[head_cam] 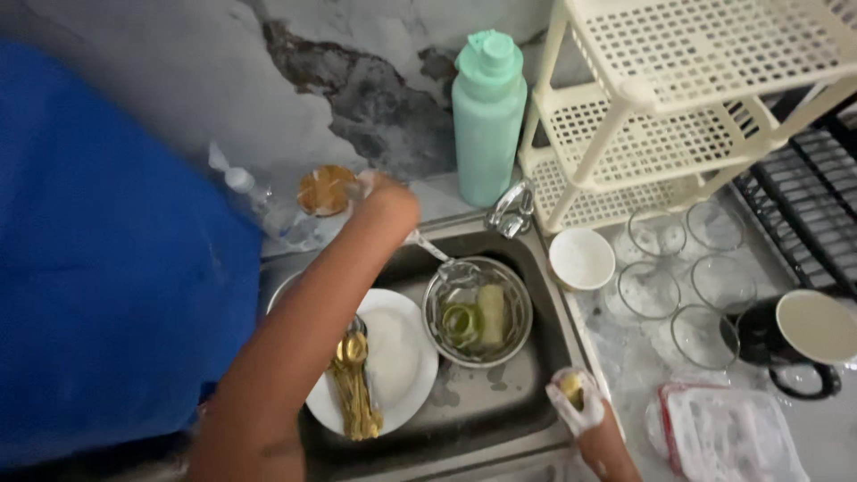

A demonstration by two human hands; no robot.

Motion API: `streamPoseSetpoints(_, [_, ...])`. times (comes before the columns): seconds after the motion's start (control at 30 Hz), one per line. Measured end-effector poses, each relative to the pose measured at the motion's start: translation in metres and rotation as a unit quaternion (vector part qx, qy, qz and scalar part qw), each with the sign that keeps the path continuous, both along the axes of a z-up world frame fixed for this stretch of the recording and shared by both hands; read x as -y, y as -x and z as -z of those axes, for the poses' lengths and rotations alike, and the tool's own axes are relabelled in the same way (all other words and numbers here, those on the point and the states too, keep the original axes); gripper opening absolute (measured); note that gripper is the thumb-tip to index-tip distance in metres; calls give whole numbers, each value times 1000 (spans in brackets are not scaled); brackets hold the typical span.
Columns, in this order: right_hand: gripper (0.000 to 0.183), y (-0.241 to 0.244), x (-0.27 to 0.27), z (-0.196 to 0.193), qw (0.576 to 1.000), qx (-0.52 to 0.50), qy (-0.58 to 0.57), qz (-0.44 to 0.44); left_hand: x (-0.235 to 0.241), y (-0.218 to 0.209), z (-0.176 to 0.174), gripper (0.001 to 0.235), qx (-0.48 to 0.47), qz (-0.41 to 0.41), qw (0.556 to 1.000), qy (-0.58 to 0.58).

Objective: The person washes various dishes and utensils in a kitchen sink by hand using a soapy sponge, including scrubbing a metal bowl, rinsing silverware, and wiping down plates before setting them aside.

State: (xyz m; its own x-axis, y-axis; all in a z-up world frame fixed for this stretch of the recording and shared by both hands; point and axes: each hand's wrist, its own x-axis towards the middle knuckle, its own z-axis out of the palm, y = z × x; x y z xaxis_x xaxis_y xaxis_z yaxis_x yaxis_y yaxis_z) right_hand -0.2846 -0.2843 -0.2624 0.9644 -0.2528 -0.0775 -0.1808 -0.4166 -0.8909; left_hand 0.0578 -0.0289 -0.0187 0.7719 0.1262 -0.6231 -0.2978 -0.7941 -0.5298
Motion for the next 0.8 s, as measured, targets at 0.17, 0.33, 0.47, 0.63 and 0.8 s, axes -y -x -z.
streamPoseSetpoints(0.17, [16, 0, 13, 37, 1000, -2, -4, -10, 17, -43, -2, 58, 61, 3, 998, 7])
streamPoseSetpoints(0.33, [17, -15, 13, 31, 999, 1, 29, -30, 41, -64, 44, 45, 60, 190, 977, -78])
streamPoseSetpoints(0.47, [13, -19, 2, 20, 998, -54, -16, -6, 40, -47, 39, 51, 38, 221, 969, 104])
streamPoseSetpoints(0.63, [11, -19, -1, 13, 993, -54, -101, 4, -4, -6, 6, 11, 194, 358, 891, 200])
streamPoseSetpoints(0.8, [27, -54, -1, 24, 940, -40, -339, 23, -59, 47, 11, 31, 332, 319, 689, 560])
